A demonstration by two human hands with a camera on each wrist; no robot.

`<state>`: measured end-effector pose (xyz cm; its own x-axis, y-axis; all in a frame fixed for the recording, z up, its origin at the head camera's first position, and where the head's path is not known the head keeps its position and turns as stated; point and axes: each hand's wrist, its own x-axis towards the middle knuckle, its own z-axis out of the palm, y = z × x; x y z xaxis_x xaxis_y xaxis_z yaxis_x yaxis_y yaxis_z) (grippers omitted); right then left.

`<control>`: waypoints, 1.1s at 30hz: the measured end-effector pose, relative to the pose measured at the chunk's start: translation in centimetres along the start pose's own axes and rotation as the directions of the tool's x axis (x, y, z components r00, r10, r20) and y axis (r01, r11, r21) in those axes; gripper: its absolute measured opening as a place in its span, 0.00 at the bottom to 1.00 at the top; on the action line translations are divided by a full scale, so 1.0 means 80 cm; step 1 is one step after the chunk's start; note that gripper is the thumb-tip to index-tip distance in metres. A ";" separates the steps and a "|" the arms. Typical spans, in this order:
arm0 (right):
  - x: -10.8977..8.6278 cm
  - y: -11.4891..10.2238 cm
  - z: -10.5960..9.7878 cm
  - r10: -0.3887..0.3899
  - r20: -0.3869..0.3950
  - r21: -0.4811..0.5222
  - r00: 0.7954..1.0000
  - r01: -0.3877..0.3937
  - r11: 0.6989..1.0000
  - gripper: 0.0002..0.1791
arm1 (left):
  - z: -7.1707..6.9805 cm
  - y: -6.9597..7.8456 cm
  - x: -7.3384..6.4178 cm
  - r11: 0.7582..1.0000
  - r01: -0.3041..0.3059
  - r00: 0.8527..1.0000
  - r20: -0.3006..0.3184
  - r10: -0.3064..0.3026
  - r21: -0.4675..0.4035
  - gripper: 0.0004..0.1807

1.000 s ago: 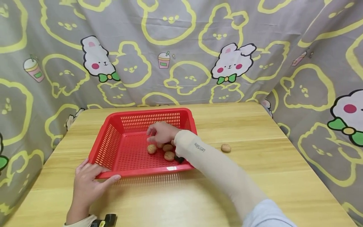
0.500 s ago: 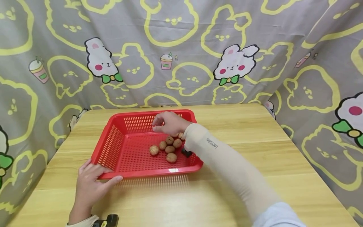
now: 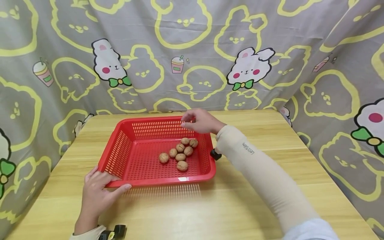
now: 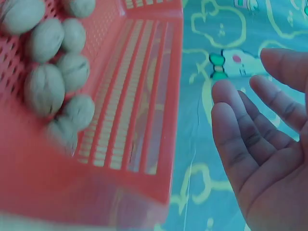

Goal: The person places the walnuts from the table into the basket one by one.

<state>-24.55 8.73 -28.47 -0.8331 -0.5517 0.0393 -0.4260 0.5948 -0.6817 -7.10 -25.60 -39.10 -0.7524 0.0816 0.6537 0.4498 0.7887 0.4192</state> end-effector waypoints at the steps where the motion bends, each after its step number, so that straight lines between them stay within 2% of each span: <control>1: -0.004 0.006 -0.004 0.011 -0.009 0.013 1.000 -0.011 1.000 0.12 | 0.000 0.000 0.000 1.000 0.000 1.000 -0.002 0.000 -0.001 0.20; 9: -0.043 0.060 -0.036 0.115 -0.045 0.113 0.992 -0.109 0.988 0.14 | 0.002 -0.003 -0.002 1.000 -0.011 1.000 -0.013 0.011 0.000 0.22; 14: -0.069 0.091 -0.053 0.180 -0.063 0.101 0.982 -0.173 0.980 0.15 | 0.002 -0.005 -0.002 1.000 -0.010 1.000 -0.010 0.010 -0.001 0.22; 18: -0.088 0.119 -0.055 0.213 -0.048 0.069 0.976 -0.209 0.975 0.13 | 0.001 -0.004 0.000 1.000 0.001 1.000 0.004 -0.001 -0.010 0.21; 24: -0.114 0.160 -0.048 0.236 0.033 -0.043 0.971 -0.235 0.971 0.14 | 0.001 -0.001 0.001 1.000 0.018 1.000 0.015 -0.018 -0.002 0.20; 27: -0.126 0.175 -0.046 0.259 0.094 -0.090 0.961 -0.251 0.964 0.17 | 0.001 -0.002 0.001 1.000 0.019 1.000 0.019 -0.019 -0.001 0.20; 29: -0.132 0.184 -0.043 0.283 0.156 -0.093 0.946 -0.272 0.958 0.19 | 0.001 -0.003 0.001 1.000 0.015 1.000 0.019 -0.015 0.000 0.20; 33: -0.139 0.195 -0.036 0.344 0.302 -0.043 0.889 -0.348 0.937 0.20 | 0.001 -0.004 0.001 1.000 0.004 1.000 0.009 -0.004 -0.006 0.21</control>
<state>-22.96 25.82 -37.42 -0.7804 -0.4629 -0.4204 -0.1245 0.7739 -0.6210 -7.34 -25.78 -39.19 -0.7585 0.0839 0.6462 0.4494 0.7855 0.4256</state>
